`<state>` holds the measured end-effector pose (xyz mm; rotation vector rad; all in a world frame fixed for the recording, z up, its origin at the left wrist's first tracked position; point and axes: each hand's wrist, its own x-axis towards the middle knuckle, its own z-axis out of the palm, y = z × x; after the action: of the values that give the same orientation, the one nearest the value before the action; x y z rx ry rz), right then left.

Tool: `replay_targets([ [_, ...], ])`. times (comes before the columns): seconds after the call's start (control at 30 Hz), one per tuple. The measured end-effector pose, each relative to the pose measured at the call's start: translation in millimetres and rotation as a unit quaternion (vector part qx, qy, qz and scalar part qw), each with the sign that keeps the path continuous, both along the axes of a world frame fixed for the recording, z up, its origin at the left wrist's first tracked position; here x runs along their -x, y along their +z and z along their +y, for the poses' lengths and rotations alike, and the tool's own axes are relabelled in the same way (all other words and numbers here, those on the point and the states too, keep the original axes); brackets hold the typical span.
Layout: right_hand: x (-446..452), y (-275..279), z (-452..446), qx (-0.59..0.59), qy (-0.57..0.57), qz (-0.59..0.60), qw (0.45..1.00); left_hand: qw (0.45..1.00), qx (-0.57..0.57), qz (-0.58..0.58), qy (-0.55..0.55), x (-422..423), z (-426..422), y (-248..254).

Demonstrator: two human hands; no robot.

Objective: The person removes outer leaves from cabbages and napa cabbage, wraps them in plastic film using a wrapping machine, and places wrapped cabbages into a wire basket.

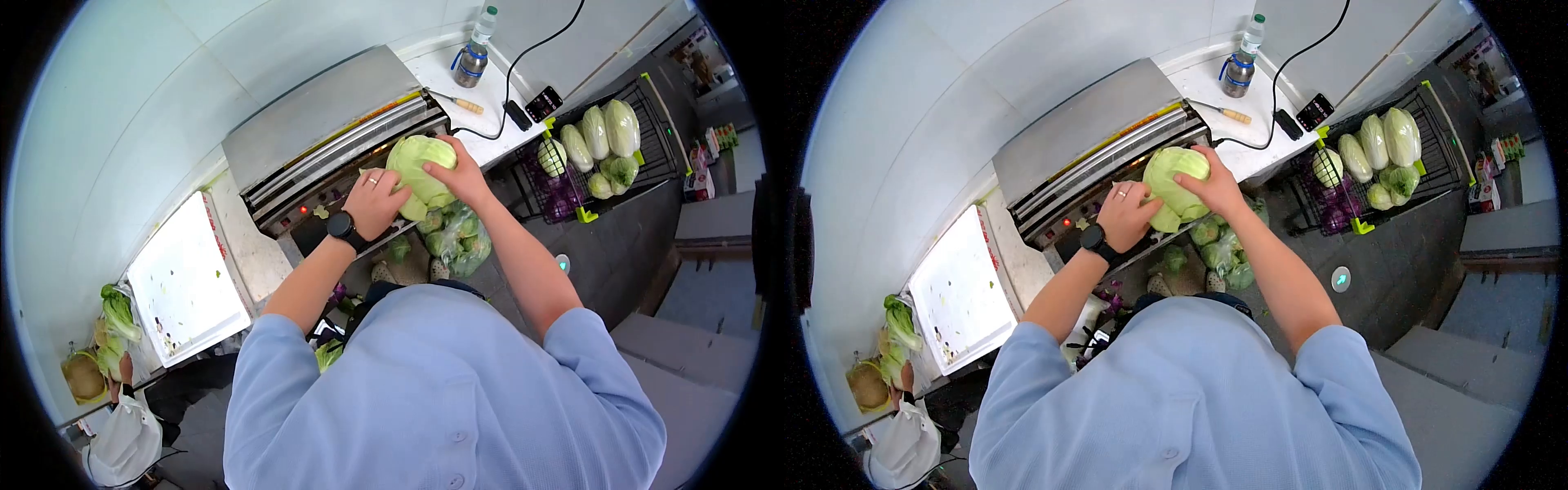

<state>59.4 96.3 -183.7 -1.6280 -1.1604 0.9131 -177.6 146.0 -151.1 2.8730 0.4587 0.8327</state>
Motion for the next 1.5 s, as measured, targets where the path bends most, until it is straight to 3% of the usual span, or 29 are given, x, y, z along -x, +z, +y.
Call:
replay_targets([
  [0.17, -5, -9, 4, 0.023, -0.053, 0.022, 0.998, 0.997, -0.022, -0.015, -0.069, 6, 7, -15],
  [0.4, -17, -13, -4, 0.067, -0.144, 0.200, 0.967, 0.997, 0.078, 0.020, -0.006, 53, -42, -49],
  [0.57, -17, -18, -6, 0.070, -0.130, 0.204, 0.968, 0.966, 0.195, 0.006, 0.167, 101, -85, -47],
  [0.73, -23, 5, -4, 0.143, -0.089, 0.189, 0.967, 0.846, 0.304, 0.011, 0.437, 190, -165, -67],
  [0.8, -28, 6, -2, 0.181, -0.065, 0.170, 0.967, 0.767, 0.354, 0.183, 0.503, 230, -210, -95],
  [0.87, -26, 22, -1, 0.199, -0.046, 0.148, 0.968, 0.688, 0.414, 0.330, 0.496, 244, -244, -92],
  [0.9, -27, 20, 0, 0.204, -0.040, 0.133, 0.969, 0.655, 0.449, 0.333, 0.509, 236, -244, -84],
  [0.97, -22, 16, 0, 0.178, -0.022, 0.092, 0.979, 0.754, 0.414, 0.105, 0.499, 219, -243, -106],
  [1.0, -19, 13, 0, 0.164, -0.012, 0.073, 0.984, 0.789, 0.413, 0.010, 0.456, 182, -219, -77],
  [1.07, -14, 8, 1, 0.122, 0.003, 0.033, 0.992, 0.874, 0.330, -0.044, 0.353, 110, -172, -36],
  [1.13, -12, 5, 3, 0.100, 0.007, -0.010, 0.995, 0.916, 0.281, -0.087, 0.273, 44, -134, -10],
  [1.2, -12, 3, 6, 0.098, 0.002, -0.058, 0.993, 0.947, 0.194, -0.130, 0.220, -9, -103, -2],
  [1.3, -16, -4, 7, 0.088, -0.004, -0.060, 0.994, 0.977, 0.085, -0.095, 0.169, -43, -76, -29],
  [1.4, -15, 10, 1, 0.148, -0.030, 0.035, 0.988, 0.985, 0.048, -0.088, 0.138, -46, -67, -41],
  [1.5, -20, 7, -1, 0.153, -0.032, 0.045, 0.987, 0.992, 0.033, -0.065, 0.101, -43, -58, -38],
])
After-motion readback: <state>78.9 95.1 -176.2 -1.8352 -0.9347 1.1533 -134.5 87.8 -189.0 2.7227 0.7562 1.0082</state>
